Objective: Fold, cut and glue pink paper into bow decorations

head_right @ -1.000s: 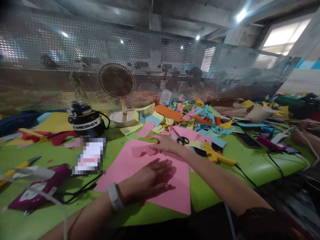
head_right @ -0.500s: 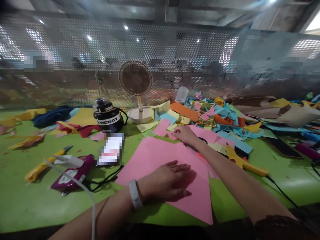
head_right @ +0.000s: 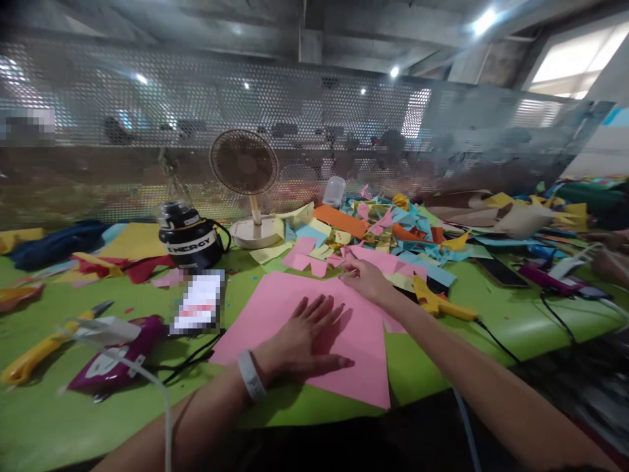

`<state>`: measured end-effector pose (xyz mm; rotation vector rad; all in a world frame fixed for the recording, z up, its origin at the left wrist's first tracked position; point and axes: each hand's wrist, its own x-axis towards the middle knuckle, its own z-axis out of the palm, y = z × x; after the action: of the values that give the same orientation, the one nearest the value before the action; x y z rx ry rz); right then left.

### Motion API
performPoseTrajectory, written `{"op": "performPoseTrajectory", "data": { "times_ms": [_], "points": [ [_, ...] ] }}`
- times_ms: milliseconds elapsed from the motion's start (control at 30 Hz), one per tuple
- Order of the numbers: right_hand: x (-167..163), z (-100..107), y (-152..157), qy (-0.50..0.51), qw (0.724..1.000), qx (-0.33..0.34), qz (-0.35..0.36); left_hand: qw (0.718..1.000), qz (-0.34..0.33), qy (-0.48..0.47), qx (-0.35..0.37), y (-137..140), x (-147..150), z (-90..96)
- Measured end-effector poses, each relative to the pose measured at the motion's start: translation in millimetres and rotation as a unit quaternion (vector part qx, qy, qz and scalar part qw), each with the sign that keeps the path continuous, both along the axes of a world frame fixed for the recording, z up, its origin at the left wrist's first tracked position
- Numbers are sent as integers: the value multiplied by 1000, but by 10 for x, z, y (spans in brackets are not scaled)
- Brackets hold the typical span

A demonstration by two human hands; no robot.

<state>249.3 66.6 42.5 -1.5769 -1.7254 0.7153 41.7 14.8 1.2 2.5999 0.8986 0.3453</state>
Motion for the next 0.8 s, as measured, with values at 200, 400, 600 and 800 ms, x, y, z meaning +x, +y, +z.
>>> {"op": "performPoseTrajectory", "data": {
  "times_ms": [200,400,600,800],
  "points": [
    [-5,-22,-471,198,971,-123,-54,999,10,36,1,17,2,69],
    [-149,11,-635,194,973,-116,-49,999,18,42,30,31,3,43],
    [-178,14,-674,247,959,-122,-70,998,27,52,32,27,6,74],
    [-99,-211,-664,206,970,-113,-68,998,13,60,30,33,7,86]
  ]
}}
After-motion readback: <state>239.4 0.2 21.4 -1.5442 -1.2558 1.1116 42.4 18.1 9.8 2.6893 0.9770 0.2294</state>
